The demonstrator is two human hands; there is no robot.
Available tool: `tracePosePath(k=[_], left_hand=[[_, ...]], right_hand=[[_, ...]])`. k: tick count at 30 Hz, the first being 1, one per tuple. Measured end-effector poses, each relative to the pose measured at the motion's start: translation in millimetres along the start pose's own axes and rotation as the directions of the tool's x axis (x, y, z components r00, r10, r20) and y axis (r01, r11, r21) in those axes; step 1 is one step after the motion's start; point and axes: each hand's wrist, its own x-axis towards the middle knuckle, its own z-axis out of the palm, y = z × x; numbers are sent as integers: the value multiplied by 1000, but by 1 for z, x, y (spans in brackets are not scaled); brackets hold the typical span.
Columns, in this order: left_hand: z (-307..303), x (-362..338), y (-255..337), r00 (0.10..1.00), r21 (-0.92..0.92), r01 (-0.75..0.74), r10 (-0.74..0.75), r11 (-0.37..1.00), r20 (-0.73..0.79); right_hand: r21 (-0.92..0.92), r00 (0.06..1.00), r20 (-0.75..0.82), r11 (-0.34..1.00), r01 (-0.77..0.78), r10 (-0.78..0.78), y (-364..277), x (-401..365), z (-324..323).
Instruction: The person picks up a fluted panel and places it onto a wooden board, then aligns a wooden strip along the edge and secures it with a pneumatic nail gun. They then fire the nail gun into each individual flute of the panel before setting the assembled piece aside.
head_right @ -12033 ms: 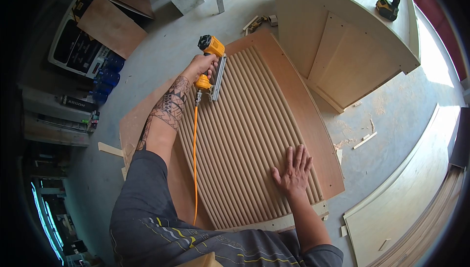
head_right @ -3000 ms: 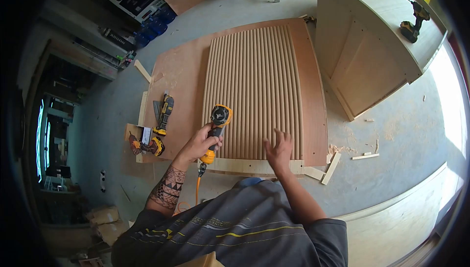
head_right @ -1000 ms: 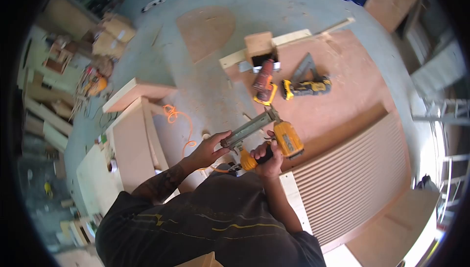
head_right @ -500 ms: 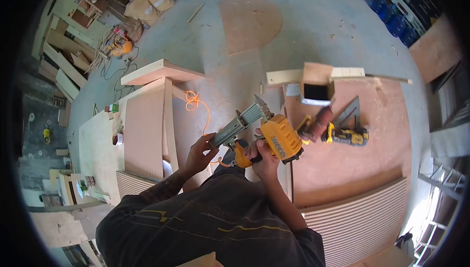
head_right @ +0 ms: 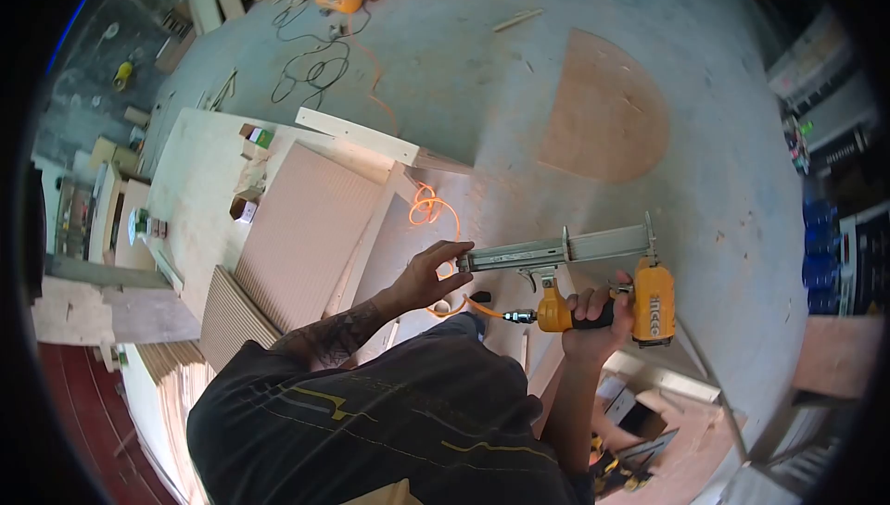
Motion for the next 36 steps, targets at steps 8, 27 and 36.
tracePosePath(k=[8, 27, 36], left_hand=[[-32, 24, 35, 968, 303, -182, 224, 935, -110], [-49, -11, -194, 161, -13, 883, -330, 469, -930], [-113, -41, -457, -241, -285, 958, -505, 11, -829]], right_hand=[[-16, 791, 151, 802, -598, 593, 145, 89, 56], [-973, -297, -104, -160, -168, 949, 327, 198, 69], [-771, 430, -243, -443, 459, 869, 163, 354, -79]])
